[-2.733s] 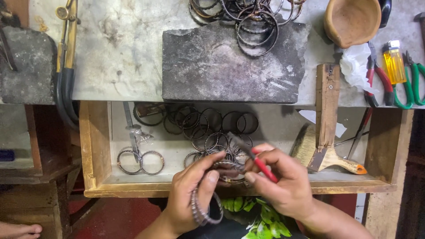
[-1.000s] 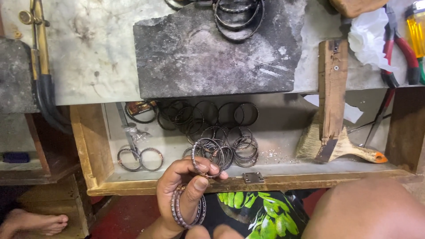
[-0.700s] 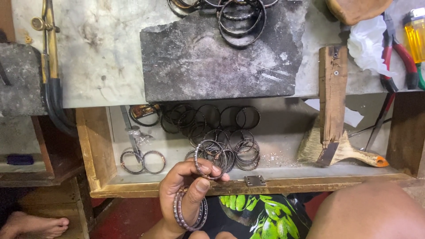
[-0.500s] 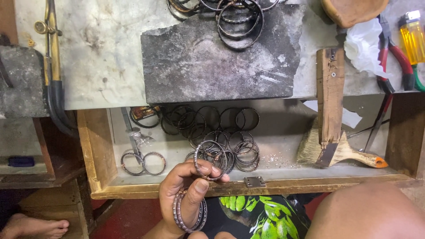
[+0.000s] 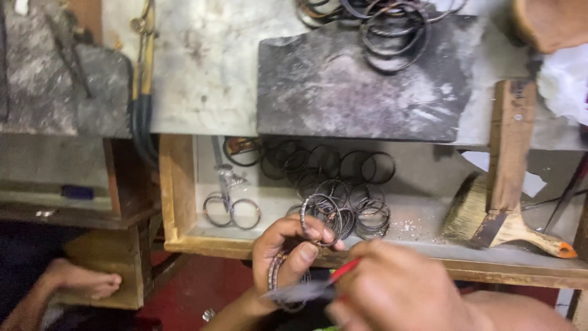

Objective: The person uses pliers to adjust and close the ends of metal bangles. They repeatedly pick up bangles from a drawer, manipulate the ends with the pliers, and place them back into the drawer.

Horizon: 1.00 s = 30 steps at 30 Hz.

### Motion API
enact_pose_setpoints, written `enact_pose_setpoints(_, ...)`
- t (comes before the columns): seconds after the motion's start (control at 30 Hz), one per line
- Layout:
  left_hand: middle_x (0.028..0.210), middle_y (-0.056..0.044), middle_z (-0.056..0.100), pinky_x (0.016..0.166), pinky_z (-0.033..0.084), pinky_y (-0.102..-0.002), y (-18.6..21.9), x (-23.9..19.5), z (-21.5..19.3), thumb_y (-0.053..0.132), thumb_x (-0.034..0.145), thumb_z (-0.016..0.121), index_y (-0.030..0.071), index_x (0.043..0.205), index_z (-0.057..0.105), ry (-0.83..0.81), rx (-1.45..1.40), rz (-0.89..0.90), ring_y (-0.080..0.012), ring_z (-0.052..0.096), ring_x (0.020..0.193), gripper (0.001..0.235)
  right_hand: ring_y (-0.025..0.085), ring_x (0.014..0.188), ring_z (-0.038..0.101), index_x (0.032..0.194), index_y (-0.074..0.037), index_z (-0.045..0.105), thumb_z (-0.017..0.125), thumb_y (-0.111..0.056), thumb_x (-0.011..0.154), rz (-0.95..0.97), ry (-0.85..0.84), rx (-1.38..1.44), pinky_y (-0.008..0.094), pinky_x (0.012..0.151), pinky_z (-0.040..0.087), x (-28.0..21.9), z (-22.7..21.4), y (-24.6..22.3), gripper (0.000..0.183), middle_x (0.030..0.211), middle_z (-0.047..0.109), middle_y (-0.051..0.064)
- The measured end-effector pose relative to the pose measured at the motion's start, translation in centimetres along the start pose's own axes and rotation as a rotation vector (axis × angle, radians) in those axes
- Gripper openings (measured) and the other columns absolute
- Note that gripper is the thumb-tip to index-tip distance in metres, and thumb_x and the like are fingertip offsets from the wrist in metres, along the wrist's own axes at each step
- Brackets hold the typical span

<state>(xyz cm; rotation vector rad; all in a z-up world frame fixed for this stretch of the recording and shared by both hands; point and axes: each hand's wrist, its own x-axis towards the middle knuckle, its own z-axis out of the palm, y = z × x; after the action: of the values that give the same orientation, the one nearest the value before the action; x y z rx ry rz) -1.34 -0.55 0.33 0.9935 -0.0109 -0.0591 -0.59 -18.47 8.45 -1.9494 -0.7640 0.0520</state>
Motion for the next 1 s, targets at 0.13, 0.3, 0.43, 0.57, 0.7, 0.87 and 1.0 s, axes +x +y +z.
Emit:
enact_pose_setpoints(0.13,0.104,-0.016,0.069,0.089,0.059,-0.036,0.0,-0.2,-1.2,0.017,0.103,0.062,0.002,0.108,0.061,-0.041,0.109,0.043,-0.025,0.069,0.094,0.016,0.027,0.071,0.064,0.092,0.002,0.056,0.047,-0.021,0.099,0.226,0.003,0.021,0.036,0.063,0.055,-1.5,-0.2,4.1,0.025,0.088,0.064,0.017)
enact_pose_setpoints(0.3,0.105,-0.02,0.067,0.089,0.062,-0.044,0.8,-0.5,-0.3,0.016,0.104,0.063,0.004,0.107,0.059,-0.065,0.038,0.027,-0.0327,0.071,0.095,0.013,0.024,0.061,0.056,0.078,-0.001,0.053,0.055,-0.019,0.095,0.168,0.078,0.017,0.032,0.055,0.048,-2.5,0.5,4.4,0.025,0.069,0.054,0.012)
enact_pose_setpoints(0.43,0.104,-0.025,0.065,0.089,0.064,-0.051,1.0,-1.1,0.2,0.014,0.106,0.06,0.0,0.108,0.054,-0.079,-0.119,-0.054,-0.0396,0.071,0.095,0.015,0.016,0.064,0.063,0.074,-0.008,0.061,0.059,-0.027,0.093,0.096,0.199,-0.104,0.027,0.061,0.056,-3.9,1.0,4.6,0.026,0.065,0.063,0.001)
enact_pose_setpoints(0.57,0.105,-0.024,0.065,0.089,0.064,-0.051,1.2,-1.1,0.5,0.011,0.106,0.059,-0.001,0.109,0.056,-0.097,-0.137,-0.04,-0.0393,0.071,0.092,0.013,0.027,0.067,0.062,0.072,-0.003,0.052,0.046,-0.035,0.094,0.04,0.351,-0.199,0.034,0.062,0.053,-2.6,0.1,3.2,0.039,0.058,0.05,0.005)
enact_pose_setpoints(0.7,0.102,-0.018,0.066,0.093,0.061,-0.044,1.1,-1.1,0.8,0.017,0.106,0.059,0.001,0.106,0.057,-0.091,-0.025,-0.044,-0.0294,0.069,0.096,0.016,0.027,0.063,0.059,0.081,0.003,0.062,0.067,-0.031,0.088,-0.082,0.164,-0.214,0.037,0.059,0.052,-1.6,-0.2,3.4,0.035,0.07,0.065,0.012)
enact_pose_setpoints(0.87,0.1,-0.018,0.064,0.083,0.064,-0.047,1.7,-0.9,1.1,0.014,0.107,0.057,-0.001,0.107,0.054,-0.11,-0.097,-0.075,-0.0373,0.073,0.087,0.015,0.012,0.088,0.065,0.068,-0.01,0.062,0.069,-0.031,0.085,0.432,-0.058,-0.24,0.019,0.074,0.052,-3.6,-2.7,1.1,0.028,0.086,0.061,0.0)
enact_pose_setpoints(1.0,0.099,-0.018,0.063,0.085,0.062,-0.044,1.6,-0.6,1.3,0.019,0.106,0.056,0.001,0.104,0.054,-0.12,0.03,-0.076,-0.0331,0.071,0.09,0.019,0.024,0.072,0.056,0.071,-0.004,0.06,0.061,-0.028,0.092,0.143,-0.03,-0.155,0.037,0.066,0.045,-1.9,-3.7,1.7,0.032,0.069,0.056,0.005)
